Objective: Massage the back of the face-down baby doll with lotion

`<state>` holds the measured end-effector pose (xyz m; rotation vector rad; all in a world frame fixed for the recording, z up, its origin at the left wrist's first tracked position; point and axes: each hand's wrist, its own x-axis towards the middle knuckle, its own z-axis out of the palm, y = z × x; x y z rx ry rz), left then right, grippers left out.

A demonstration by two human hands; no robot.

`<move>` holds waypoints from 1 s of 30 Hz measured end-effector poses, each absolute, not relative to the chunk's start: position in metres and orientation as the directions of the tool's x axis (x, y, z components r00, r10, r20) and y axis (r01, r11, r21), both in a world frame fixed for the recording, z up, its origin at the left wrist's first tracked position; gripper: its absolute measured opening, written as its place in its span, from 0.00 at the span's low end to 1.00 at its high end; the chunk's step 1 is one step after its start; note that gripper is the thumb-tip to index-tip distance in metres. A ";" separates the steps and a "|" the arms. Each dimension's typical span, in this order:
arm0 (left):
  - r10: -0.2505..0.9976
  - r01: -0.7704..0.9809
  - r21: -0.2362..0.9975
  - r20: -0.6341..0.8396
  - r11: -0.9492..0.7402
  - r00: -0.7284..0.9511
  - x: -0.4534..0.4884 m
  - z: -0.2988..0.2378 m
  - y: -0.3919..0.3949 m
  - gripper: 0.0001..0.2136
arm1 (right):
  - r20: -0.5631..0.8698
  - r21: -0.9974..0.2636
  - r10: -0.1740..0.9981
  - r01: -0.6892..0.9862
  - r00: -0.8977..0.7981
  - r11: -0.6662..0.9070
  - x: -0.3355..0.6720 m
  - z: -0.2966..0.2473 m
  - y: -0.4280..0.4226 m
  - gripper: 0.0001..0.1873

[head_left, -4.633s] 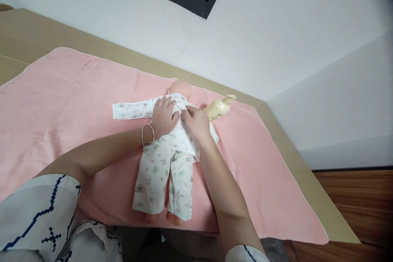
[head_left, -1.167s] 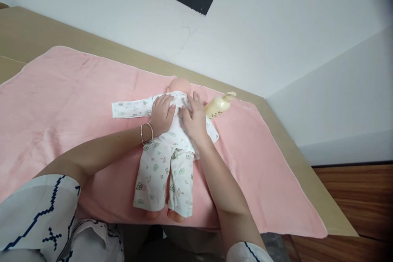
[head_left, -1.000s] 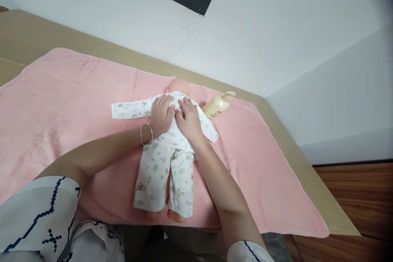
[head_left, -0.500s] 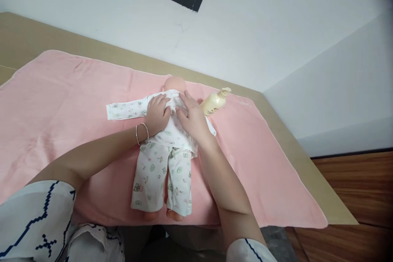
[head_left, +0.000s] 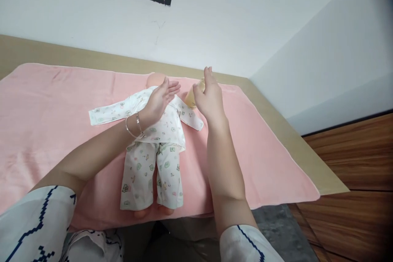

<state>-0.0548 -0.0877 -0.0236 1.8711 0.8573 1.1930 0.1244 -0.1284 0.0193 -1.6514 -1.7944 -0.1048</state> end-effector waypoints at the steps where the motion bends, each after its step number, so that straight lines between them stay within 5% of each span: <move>1: 0.840 0.122 0.876 0.397 -0.467 0.370 -0.044 -0.022 -0.080 0.31 | 0.516 -0.391 0.855 0.904 0.059 0.173 0.132 0.017 -0.123 0.33; 8: 0.827 -0.043 0.944 0.307 -0.326 0.471 0.019 -0.013 -0.028 0.36 | 0.424 -0.462 0.895 0.883 0.142 0.078 0.148 0.008 -0.105 0.30; 20: 0.840 -0.213 0.976 0.159 -0.054 0.518 0.032 0.005 -0.031 0.41 | 0.523 -0.268 0.846 0.962 0.102 0.049 0.132 0.001 -0.108 0.28; 30: 0.855 -0.028 0.967 0.238 -0.254 0.461 -0.037 0.004 -0.061 0.35 | 0.465 -0.225 0.875 0.974 0.134 -0.029 0.124 -0.005 -0.111 0.35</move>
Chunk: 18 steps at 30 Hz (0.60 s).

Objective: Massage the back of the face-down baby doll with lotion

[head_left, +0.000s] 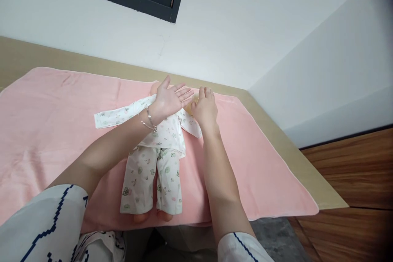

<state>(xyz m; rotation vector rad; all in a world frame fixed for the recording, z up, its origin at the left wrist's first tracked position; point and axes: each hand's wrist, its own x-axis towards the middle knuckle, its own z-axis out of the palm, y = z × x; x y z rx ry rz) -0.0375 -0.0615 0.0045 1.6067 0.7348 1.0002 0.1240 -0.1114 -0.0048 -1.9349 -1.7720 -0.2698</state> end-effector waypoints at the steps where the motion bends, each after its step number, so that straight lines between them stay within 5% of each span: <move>1: 0.857 -0.021 0.971 0.218 -0.236 0.468 -0.048 0.006 -0.070 0.35 | 0.467 -0.220 0.874 0.975 0.134 -0.033 0.124 -0.005 -0.111 0.35; 6: 0.881 -0.262 0.955 -0.001 0.142 0.473 -0.087 0.019 -0.103 0.35 | 0.466 -0.212 0.868 0.974 0.170 -0.077 0.121 -0.006 -0.108 0.34; 10: 0.887 -0.537 0.726 -0.227 0.429 0.401 -0.100 0.032 -0.119 0.28 | 0.425 -0.203 0.871 0.964 0.245 -0.173 0.107 -0.004 -0.102 0.34; 14: 0.859 -0.707 0.488 -0.288 0.512 0.424 -0.110 0.048 -0.132 0.24 | 0.413 -0.157 0.861 0.955 0.296 -0.253 0.090 -0.007 -0.099 0.38; 18: 0.870 -0.766 0.413 -0.262 0.492 0.418 -0.121 0.062 -0.143 0.21 | 0.394 -0.071 0.878 0.962 0.271 -0.265 0.084 -0.012 -0.102 0.43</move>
